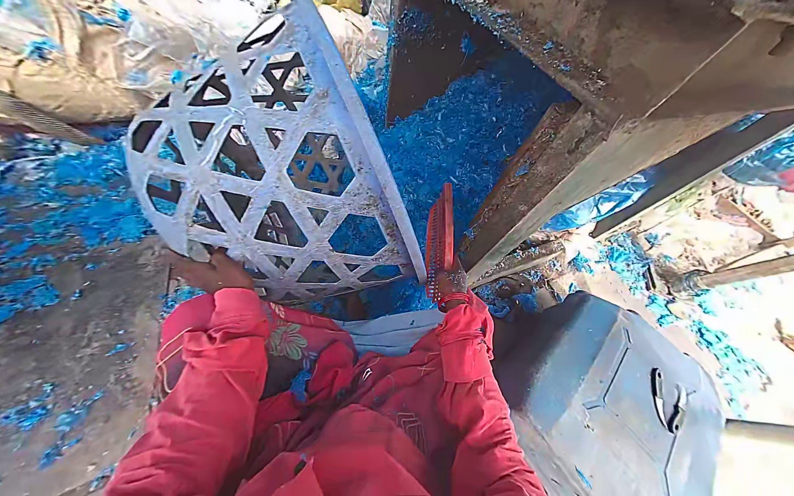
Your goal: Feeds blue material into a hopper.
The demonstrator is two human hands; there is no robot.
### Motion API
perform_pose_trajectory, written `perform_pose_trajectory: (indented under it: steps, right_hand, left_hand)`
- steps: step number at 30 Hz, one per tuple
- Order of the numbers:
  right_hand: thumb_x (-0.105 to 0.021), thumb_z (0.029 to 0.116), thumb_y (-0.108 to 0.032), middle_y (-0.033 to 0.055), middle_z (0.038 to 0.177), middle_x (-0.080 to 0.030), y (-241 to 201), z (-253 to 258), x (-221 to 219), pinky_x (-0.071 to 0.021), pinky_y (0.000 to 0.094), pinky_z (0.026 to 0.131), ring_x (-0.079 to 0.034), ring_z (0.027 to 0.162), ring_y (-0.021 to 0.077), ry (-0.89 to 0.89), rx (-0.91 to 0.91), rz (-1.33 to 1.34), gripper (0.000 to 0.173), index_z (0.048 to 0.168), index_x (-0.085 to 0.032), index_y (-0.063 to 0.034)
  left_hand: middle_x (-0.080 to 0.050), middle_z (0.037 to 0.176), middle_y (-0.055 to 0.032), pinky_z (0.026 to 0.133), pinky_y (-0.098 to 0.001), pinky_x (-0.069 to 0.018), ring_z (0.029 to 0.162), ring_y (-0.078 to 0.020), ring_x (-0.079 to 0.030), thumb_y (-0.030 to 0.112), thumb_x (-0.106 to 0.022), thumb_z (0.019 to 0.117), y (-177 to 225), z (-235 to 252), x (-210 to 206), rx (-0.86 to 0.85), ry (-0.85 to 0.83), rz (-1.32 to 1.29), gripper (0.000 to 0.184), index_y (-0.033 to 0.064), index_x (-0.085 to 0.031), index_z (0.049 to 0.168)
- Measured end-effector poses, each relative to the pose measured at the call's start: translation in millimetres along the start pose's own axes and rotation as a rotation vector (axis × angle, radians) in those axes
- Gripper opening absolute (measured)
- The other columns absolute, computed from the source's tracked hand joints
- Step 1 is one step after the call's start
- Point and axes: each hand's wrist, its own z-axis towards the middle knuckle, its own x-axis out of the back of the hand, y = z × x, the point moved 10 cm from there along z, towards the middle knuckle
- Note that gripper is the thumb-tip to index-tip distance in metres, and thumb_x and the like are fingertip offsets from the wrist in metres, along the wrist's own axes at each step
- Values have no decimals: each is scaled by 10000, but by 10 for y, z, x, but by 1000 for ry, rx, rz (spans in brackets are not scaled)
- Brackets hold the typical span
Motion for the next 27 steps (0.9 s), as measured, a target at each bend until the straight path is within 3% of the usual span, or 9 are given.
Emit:
perform_pose_trajectory:
  steps: [5,10,14,17,21,24,27]
  right_hand:
    - [-497,1078,-162,263,1516,-499,21,-106,-168,-338,451,1196,-469,1435,351,-88,41,-298,526,1550,-377,36]
    - [-456,1093,-181,258,1543,-470,-27,-207,-177,-321,438,1212,-446,1457,337,-82,-4,-339,521,1555,-356,40]
    - [-511,1069,-183,268,1436,-574,-1,-237,-171,-388,440,1163,-542,1367,352,99,32,-320,509,1517,-427,44]
    - [-449,1104,-148,236,1574,-440,-202,-499,-128,-308,410,1214,-422,1479,313,-87,-114,-374,569,1605,-235,16]
    - [-489,1083,-139,260,1546,-467,-207,-500,-131,-329,437,1200,-456,1452,339,-46,-87,-366,598,1600,-239,28]
    - [-519,1066,-163,269,1505,-509,-25,-301,-174,-352,458,1187,-485,1423,358,16,-8,-318,582,1572,-316,42]
    - [-497,1076,-150,289,1534,-469,-129,-479,-97,-315,476,1208,-450,1450,378,-37,-19,-323,548,1554,-342,69]
  left_hand:
    - [-148,1651,-340,1261,-376,-190,1560,-375,-199,88,-489,1001,201,-117,77,3,-72,-54,765,-80,-49,1604]
    - [-142,1658,-325,1263,-370,-184,1564,-363,-187,48,-547,968,186,-122,85,50,-111,-112,823,-68,-41,1607]
    - [-136,1661,-319,1267,-382,-172,1565,-366,-181,54,-560,957,156,-137,98,80,-132,-117,844,-64,-36,1609]
    - [-155,1655,-325,1263,-378,-179,1560,-368,-198,43,-555,960,169,-144,109,96,-117,-124,823,-72,-58,1605]
    - [-182,1648,-329,1257,-387,-197,1554,-380,-216,28,-574,952,250,-171,150,96,-98,-146,820,-76,-86,1603]
    - [-184,1649,-324,1258,-373,-190,1556,-363,-213,16,-577,946,252,-176,144,97,-97,-168,821,-81,-91,1601]
    - [-198,1646,-321,1252,-368,-206,1551,-360,-229,11,-590,947,238,-168,145,96,-85,-170,822,-75,-101,1603]
